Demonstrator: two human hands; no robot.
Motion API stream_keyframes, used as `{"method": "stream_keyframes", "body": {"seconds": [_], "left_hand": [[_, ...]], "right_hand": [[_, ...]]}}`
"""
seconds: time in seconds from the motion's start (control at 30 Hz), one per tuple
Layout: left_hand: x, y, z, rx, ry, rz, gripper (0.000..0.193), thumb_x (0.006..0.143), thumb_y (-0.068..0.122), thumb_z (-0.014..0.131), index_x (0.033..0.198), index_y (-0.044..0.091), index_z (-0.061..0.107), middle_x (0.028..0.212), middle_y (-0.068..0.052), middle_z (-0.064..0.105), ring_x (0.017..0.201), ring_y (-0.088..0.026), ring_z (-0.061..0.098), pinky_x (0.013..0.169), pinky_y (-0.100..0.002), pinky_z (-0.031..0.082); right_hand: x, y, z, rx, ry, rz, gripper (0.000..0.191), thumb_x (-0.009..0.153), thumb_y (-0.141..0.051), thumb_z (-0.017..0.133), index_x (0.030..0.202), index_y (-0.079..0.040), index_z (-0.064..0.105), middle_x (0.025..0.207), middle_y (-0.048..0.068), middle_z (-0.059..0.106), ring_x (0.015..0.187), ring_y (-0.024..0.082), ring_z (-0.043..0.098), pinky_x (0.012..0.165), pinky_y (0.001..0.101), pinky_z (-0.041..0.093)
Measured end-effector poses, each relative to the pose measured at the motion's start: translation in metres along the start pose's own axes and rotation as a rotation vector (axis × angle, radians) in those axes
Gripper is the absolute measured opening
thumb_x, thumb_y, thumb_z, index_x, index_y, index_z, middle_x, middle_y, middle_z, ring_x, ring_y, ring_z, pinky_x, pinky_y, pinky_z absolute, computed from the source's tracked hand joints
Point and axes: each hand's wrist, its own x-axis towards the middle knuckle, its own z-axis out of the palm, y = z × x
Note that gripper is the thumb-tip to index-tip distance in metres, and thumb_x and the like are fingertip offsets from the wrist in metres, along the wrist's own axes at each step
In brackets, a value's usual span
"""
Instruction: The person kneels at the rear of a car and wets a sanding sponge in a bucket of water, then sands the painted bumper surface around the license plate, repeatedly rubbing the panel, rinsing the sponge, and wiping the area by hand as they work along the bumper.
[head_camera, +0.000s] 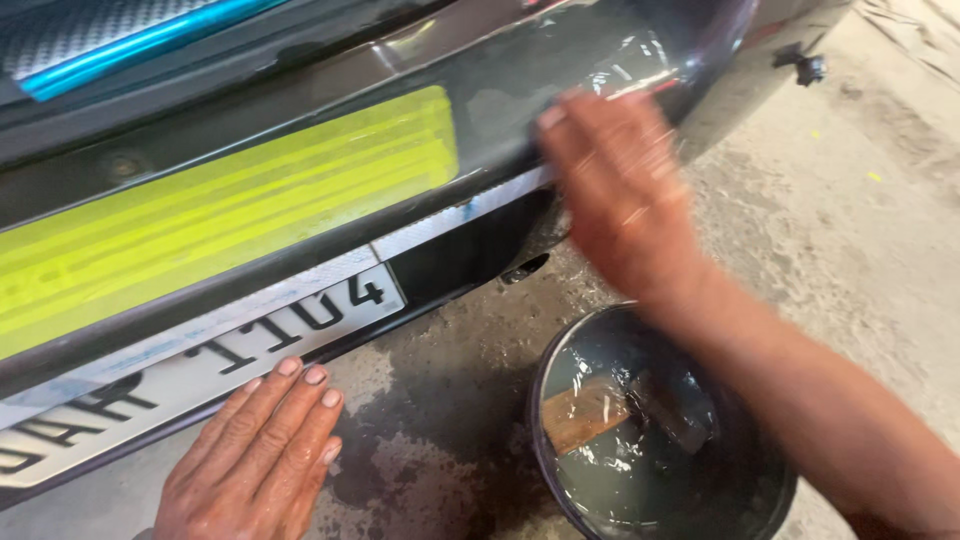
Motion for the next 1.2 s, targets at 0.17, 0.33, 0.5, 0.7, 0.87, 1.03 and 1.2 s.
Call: {"method": "stream_keyframes", "body": {"seconds": [0.17,0.33,0.5,0.7,0.87,1.03,1.2], "left_hand": [[0.022,0.014,0.009,-0.102,0.021,0.038,0.032,0.087,0.025,0.069,0.116,0.010,0.073,0.129,-0.010,0.069,0.133,-0.025,0.056,0.114,-0.047,0.043],[0.015,0.003,0.003,0.013,-0.006,0.016,0.034,0.090,0.029,0.066,0.120,0.012,0.072,0.132,-0.011,0.068,0.135,-0.025,0.056,0.117,-0.047,0.043],[0.033,0.011,0.010,-0.005,-0.018,0.093,0.032,0.089,0.029,0.069,0.116,0.013,0.073,0.128,-0.010,0.069,0.133,-0.024,0.057,0.116,-0.050,0.044],[0.086,0.037,-0.011,-0.036,0.060,0.213,0.032,0.088,0.028,0.070,0.117,0.014,0.072,0.130,-0.010,0.069,0.134,-0.025,0.056,0.115,-0.049,0.043],[0.136,0.046,-0.021,0.095,0.116,0.325,0.039,0.087,0.022,0.074,0.121,0.004,0.072,0.130,-0.015,0.069,0.135,-0.032,0.056,0.110,-0.050,0.047],[0.205,0.070,0.002,0.197,0.089,0.293,0.067,0.089,0.040,0.068,0.141,-0.002,0.057,0.147,-0.021,0.055,0.143,-0.038,0.042,0.115,-0.051,0.037],[0.276,0.109,0.028,0.200,0.080,0.293,0.075,0.091,0.040,0.065,0.145,-0.010,0.048,0.151,-0.029,0.047,0.144,-0.041,0.039,0.117,-0.050,0.033]], "right_hand": [[-0.026,-0.013,0.015,0.065,-0.048,-0.047,0.058,0.094,0.012,0.059,0.151,0.001,0.052,0.154,0.022,0.054,0.144,0.038,0.051,0.128,0.0489,0.035],[-0.032,0.031,0.017,-0.044,-0.056,0.215,0.048,0.099,0.011,0.056,0.146,0.000,0.056,0.150,0.020,0.058,0.143,0.035,0.056,0.127,0.0479,0.039],[-0.003,-0.023,0.011,0.108,0.054,0.033,0.041,0.098,0.002,0.058,0.139,0.005,0.057,0.143,0.025,0.057,0.137,0.041,0.056,0.121,0.0533,0.040],[-0.007,0.015,0.003,0.051,0.077,0.120,0.042,0.101,0.004,0.059,0.142,0.004,0.056,0.146,0.022,0.057,0.140,0.037,0.056,0.124,0.0494,0.043],[-0.043,0.049,0.007,0.078,0.082,0.338,0.044,0.095,0.007,0.055,0.139,-0.001,0.059,0.140,0.019,0.063,0.131,0.037,0.062,0.119,0.0455,0.047],[-0.095,0.027,0.004,0.552,0.136,0.857,0.032,0.103,0.001,0.058,0.132,-0.007,0.068,0.109,0.012,0.073,0.098,0.025,0.070,0.087,0.0348,0.056],[-0.133,0.046,-0.008,1.319,0.218,1.253,0.027,0.099,-0.004,0.059,0.125,-0.002,0.067,0.103,0.003,0.072,0.092,0.010,0.068,0.083,0.0281,0.060]]}}
